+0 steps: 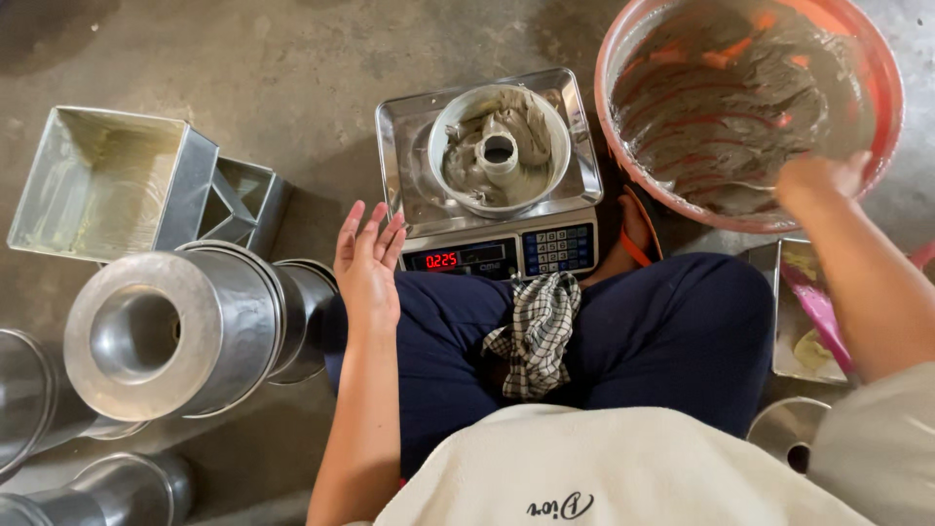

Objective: The person scoops a grey paste from a large red basin using a ladle and a pink spatula, then pours it into metal molds placed on a digital scale. The person levels the paste in the molds and moves filled molds aside.

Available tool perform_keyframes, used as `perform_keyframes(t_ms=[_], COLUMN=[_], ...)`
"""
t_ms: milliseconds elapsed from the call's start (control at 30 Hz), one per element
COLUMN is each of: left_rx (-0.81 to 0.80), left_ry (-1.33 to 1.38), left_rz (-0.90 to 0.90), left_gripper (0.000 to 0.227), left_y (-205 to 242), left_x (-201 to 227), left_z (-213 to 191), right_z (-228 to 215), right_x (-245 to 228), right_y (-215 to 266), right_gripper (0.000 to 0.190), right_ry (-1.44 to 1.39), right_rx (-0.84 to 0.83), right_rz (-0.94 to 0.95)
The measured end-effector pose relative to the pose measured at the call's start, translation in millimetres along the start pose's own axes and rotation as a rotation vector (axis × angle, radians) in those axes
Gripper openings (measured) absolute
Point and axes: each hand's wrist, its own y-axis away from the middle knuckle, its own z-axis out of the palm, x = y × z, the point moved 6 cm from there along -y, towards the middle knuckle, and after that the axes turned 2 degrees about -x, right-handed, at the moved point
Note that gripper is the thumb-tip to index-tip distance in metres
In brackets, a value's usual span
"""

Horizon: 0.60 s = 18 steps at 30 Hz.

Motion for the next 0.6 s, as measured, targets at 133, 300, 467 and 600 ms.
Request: perform_keyframes(t_ms=[133, 300, 467, 600], left_rx=[-0.007, -0.012, 0.002, 0.000], left_ry=[0.014, 0.016, -0.014, 0.001], left_rz=[-0.006, 0.000, -0.016, -0.021], left_gripper=[0.046, 0.045, 0.045, 0.045], left_y=[6.8, 10.7, 16.2, 18.0], left_x=[-0.9, 1.0, 4.2, 2.6], left_z=[-3.5, -7.6, -7.2, -6.7], right_z=[-8.0, -46.1, -60.6, -103.0], right_x=[-40.9, -51.1, -56.4, -88.1], right_y=[18.5, 46.7, 66.7, 103.6], right_gripper=[0.028, 0.027, 0.032, 0.031], right_ry=[-0.102, -0.544, -1.658, -1.988], right_rx=[0.049, 0.136, -0.045, -0.121], right_rz=[-0.154, -0.134, -0.148, -0.219])
